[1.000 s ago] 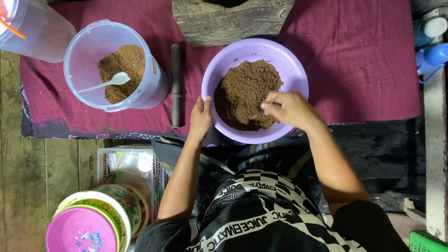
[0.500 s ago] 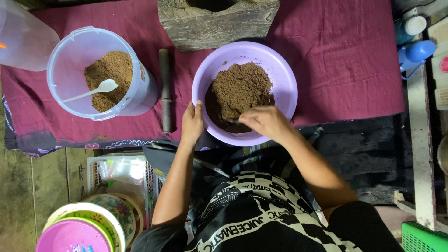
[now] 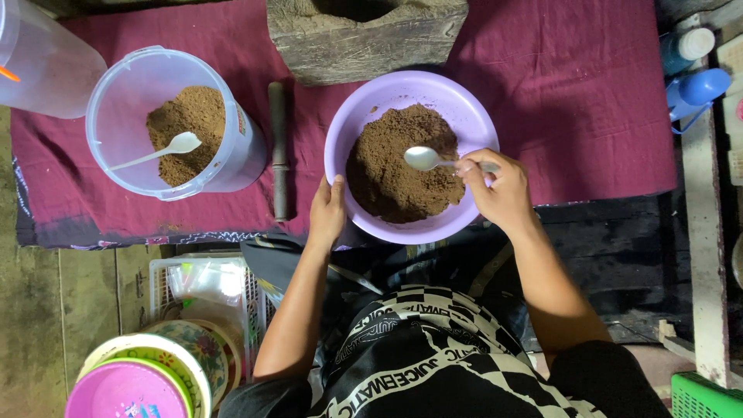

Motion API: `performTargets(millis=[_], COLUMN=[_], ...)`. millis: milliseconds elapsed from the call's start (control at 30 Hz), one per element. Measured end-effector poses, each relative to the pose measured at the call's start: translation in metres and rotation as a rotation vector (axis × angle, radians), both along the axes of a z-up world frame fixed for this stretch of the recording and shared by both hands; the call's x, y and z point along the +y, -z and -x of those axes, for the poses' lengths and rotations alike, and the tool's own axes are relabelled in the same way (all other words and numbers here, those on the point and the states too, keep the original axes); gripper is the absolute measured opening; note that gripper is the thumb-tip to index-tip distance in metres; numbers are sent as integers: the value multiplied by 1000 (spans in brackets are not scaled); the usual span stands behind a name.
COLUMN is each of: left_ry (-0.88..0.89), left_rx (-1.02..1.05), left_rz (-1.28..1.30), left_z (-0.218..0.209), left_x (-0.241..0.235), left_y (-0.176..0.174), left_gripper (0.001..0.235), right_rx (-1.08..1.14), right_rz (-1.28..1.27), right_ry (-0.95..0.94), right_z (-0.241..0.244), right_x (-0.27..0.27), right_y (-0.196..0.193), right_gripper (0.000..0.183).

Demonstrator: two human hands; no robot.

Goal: The person uses a spoon to stir and break up a brown powder in a purple bowl. They repeatedly scoop and fold the powder to loosen clumps and even the texture. A larger container of the same powder sits nearby on the table.

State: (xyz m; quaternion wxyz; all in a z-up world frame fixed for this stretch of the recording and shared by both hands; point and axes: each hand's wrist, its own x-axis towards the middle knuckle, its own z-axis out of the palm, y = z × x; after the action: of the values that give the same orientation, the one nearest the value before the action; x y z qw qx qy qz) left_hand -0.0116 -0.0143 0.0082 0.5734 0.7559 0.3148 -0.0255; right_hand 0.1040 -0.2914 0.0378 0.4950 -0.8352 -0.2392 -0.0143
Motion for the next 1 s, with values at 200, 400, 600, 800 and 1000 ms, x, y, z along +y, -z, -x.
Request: performTargets(millis=[200,400,600,800,1000], left_ry=[17,52,40,2,-33], left_rx=[11,26,5,-178,-143], left_rz=[0,-17,4,-94,-122], left_z=[4,8,5,-12,-21], left_x=[-6,-3,5,6,6], left_y=[9,10,15,-24,13], left_gripper=[62,62,61,52,48], right_rx=[-448,-335,-405,-630,-424], right_rz=[248,281,151,220,212], right_ry=[-23,-315,-263,28,65], right_z=[-24,0,41,7,-12], right_x=[16,28,8,-2,17], right_y=[-7,33,25,25,61], right_gripper=[24,27,23,14,15])
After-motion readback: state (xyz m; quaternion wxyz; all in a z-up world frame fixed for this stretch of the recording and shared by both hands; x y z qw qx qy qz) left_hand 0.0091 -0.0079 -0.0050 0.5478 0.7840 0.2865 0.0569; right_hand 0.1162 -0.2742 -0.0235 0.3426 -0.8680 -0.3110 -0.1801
